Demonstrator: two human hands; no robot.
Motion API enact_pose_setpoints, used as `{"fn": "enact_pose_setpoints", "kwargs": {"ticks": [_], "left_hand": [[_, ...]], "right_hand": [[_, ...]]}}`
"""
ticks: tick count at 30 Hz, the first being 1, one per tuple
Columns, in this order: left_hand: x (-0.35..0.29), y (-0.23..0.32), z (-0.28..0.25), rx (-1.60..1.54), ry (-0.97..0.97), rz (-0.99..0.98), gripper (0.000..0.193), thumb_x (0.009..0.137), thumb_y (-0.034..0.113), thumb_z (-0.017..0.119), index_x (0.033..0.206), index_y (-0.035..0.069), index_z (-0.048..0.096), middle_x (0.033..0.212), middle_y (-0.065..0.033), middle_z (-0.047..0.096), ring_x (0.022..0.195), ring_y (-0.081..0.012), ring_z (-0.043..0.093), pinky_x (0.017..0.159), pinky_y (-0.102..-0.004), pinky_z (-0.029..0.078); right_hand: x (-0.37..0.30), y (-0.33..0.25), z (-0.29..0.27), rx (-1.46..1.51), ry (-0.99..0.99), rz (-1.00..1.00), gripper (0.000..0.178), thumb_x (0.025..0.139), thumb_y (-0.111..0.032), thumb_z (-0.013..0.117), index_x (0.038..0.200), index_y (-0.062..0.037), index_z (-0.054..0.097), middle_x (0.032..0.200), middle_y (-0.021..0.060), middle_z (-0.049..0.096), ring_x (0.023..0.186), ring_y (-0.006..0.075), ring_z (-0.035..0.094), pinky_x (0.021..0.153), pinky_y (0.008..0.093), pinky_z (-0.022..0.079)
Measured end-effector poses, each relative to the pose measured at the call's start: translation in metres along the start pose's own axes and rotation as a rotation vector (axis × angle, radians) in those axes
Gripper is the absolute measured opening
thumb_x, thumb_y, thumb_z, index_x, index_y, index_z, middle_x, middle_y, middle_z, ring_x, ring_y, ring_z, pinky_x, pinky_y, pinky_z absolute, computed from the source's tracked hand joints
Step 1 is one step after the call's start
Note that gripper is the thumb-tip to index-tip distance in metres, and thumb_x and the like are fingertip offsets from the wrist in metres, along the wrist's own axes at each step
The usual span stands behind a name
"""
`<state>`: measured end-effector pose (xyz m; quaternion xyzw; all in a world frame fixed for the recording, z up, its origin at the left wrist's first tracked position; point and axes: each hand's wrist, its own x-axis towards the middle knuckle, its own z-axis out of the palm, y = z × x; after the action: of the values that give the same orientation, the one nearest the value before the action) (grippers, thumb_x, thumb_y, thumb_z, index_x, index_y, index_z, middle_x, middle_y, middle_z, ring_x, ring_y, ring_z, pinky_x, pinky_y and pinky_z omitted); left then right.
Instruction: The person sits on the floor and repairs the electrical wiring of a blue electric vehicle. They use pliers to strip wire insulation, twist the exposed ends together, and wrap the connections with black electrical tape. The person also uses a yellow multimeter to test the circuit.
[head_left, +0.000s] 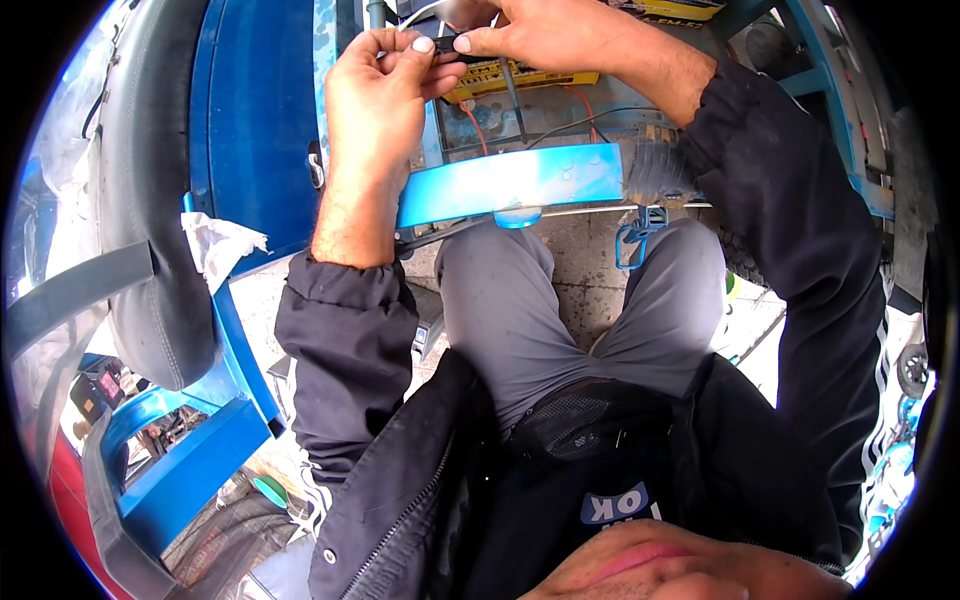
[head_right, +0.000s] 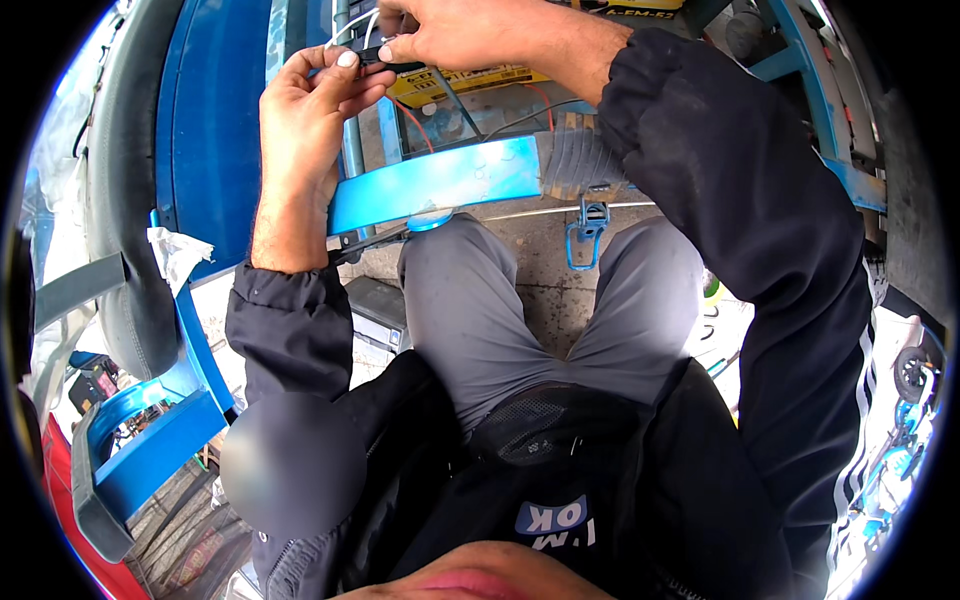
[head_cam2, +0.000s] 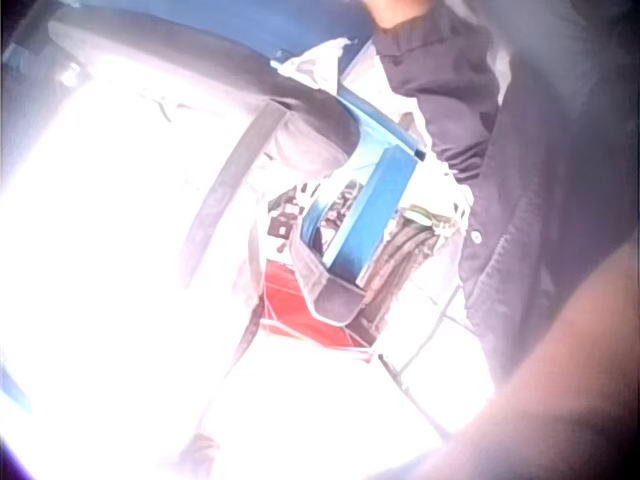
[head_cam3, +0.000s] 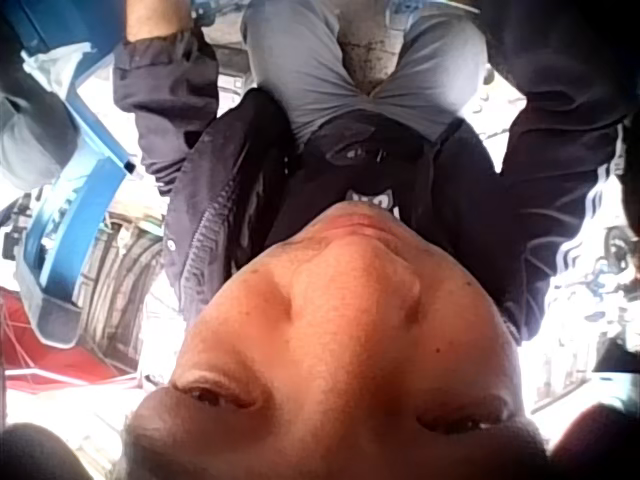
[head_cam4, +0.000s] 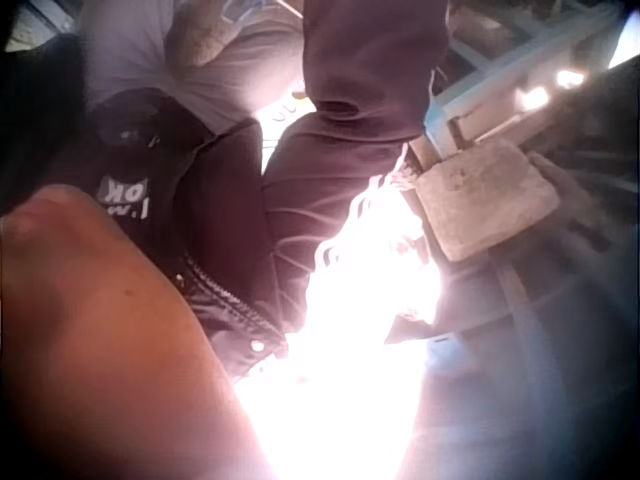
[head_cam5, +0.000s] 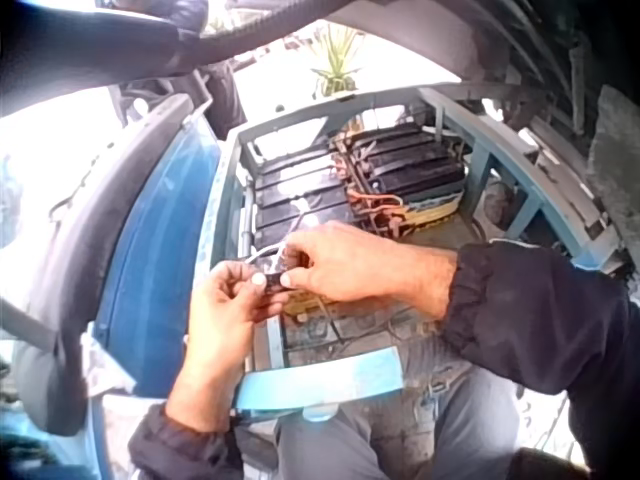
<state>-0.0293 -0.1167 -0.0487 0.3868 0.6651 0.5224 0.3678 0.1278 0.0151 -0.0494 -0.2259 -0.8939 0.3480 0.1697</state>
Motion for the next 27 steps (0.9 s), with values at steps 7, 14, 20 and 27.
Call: {"fn": "enact_pose_setpoints", "kwargs": {"ticks": [7, 14, 20, 27], "left_hand": [[0.0, 0.001, -0.001, -0.008, 0.007, -0.043, 0.016, 0.103, 0.008, 0.062, 0.112, -0.005, 0.06, 0.096, -0.0179, 0.074, 0.088, -0.0228, 0.077, 0.078, -0.0286, 0.064], [0.0, 0.004, -0.001, 0.025, 0.035, -0.148, 0.019, 0.102, 0.015, 0.068, 0.111, -0.001, 0.063, 0.087, -0.0088, 0.073, 0.069, -0.0095, 0.068, 0.06, -0.0225, 0.056], [-0.001, 0.001, 0.003, 0.047, 0.016, -0.026, 0.02, 0.096, 0.019, 0.077, 0.103, 0.002, 0.069, 0.079, 0.001, 0.067, 0.061, -0.0033, 0.052, 0.051, -0.0194, 0.04], [-0.002, -0.006, -0.001, 0.131, 0.014, 0.081, 0.016, 0.094, 0.017, 0.079, 0.1, 0.004, 0.073, 0.079, 0.0045, 0.064, 0.064, -0.0009, 0.047, 0.052, -0.0194, 0.033]], "right_hand": [[0.003, 0.008, 0.007, 0.325, -0.032, -0.147, 0.033, 0.094, -0.012, 0.064, 0.124, 0.0004, 0.064, 0.112, 0.02, 0.072, 0.105, 0.0309, 0.07, 0.093, 0.0399, 0.054], [0.006, 0.01, 0.009, 0.398, -0.038, -0.174, 0.032, 0.094, -0.012, 0.065, 0.124, 0.0008, 0.064, 0.11, 0.0185, 0.073, 0.103, 0.028, 0.07, 0.091, 0.0386, 0.054], [0.002, 0.005, 0.005, 0.313, 0.03, 0.004, 0.029, 0.091, -0.019, 0.072, 0.11, 0.0019, 0.063, 0.099, 0.0196, 0.072, 0.092, 0.0276, 0.07, 0.082, 0.0393, 0.055], [0.004, -0.006, -0.001, -0.08, 0.322, -0.191, 0.04, 0.083, -0.028, 0.076, 0.106, 0.0024, 0.062, 0.084, 0.019, 0.067, 0.081, 0.0351, 0.067, 0.076, 0.0407, 0.054]]}}
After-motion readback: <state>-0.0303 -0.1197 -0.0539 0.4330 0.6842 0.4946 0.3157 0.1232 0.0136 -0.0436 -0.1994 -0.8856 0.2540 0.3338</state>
